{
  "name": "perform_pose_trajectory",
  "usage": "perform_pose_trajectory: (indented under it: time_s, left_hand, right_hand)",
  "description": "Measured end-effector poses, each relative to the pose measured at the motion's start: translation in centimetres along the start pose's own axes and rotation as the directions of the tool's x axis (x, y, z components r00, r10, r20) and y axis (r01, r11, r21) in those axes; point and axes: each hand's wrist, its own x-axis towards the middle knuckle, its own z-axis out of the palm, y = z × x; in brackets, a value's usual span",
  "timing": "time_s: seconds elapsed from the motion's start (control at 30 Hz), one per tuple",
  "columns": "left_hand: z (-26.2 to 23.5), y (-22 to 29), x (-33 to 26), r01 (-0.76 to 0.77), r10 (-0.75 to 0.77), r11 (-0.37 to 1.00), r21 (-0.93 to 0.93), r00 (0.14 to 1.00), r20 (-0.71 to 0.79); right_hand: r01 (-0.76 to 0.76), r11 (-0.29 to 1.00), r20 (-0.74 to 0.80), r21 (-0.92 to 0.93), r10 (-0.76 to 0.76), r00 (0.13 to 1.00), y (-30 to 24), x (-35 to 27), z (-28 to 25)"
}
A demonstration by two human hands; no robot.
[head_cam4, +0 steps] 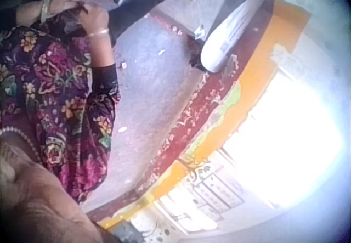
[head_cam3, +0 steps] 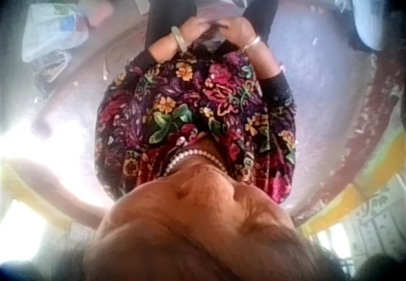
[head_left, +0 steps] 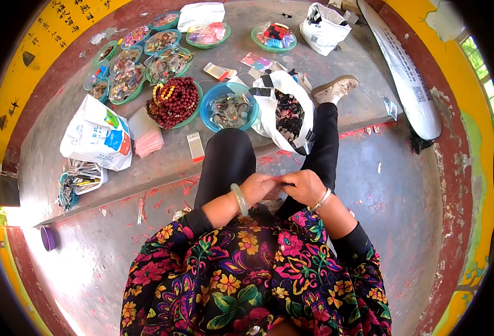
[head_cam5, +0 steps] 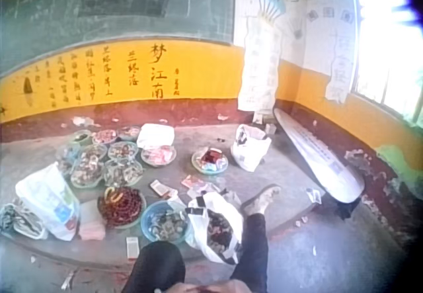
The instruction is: The person sits on the floor and sorts small jewelry items from a white bag into a blue bowl. They also handle a small rectangular box and various packaged items on the floor.
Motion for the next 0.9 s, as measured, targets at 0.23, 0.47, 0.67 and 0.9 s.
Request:
perform_pose_trajectory:
  time_s: [0.23,0.47,0.67,0.9]
  left_hand:
    - [-0.3,0.2,0.3,0.016,-0.019,0.998,-0.055,0.998,-0.054]
    - [0.4,0.8,-0.3,-0.001,0.0,1.0,-0.02,1.0,-0.02]
    - [0.6,0.8,-0.4,0.006,-0.006,0.998,-0.055,1.0,-0.006]
    - [1.3,1.4,-0.7,0.023,-0.023,1.0,-0.016,1.0,-0.005]
  right_hand:
    - [-0.127,0.986,0.082,0.104,0.118,0.99,-1.8,0.3,-2.4]
    - [-0.018,0.998,0.127,0.054,0.011,0.992,-1.0,0.4,-2.6]
    - [-0.113,0.993,0.299,-0.022,0.115,0.947,-2.0,0.9,-3.4]
    - [-0.408,0.91,0.6,0.075,0.285,0.747,-2.6,2.3,-4.8]
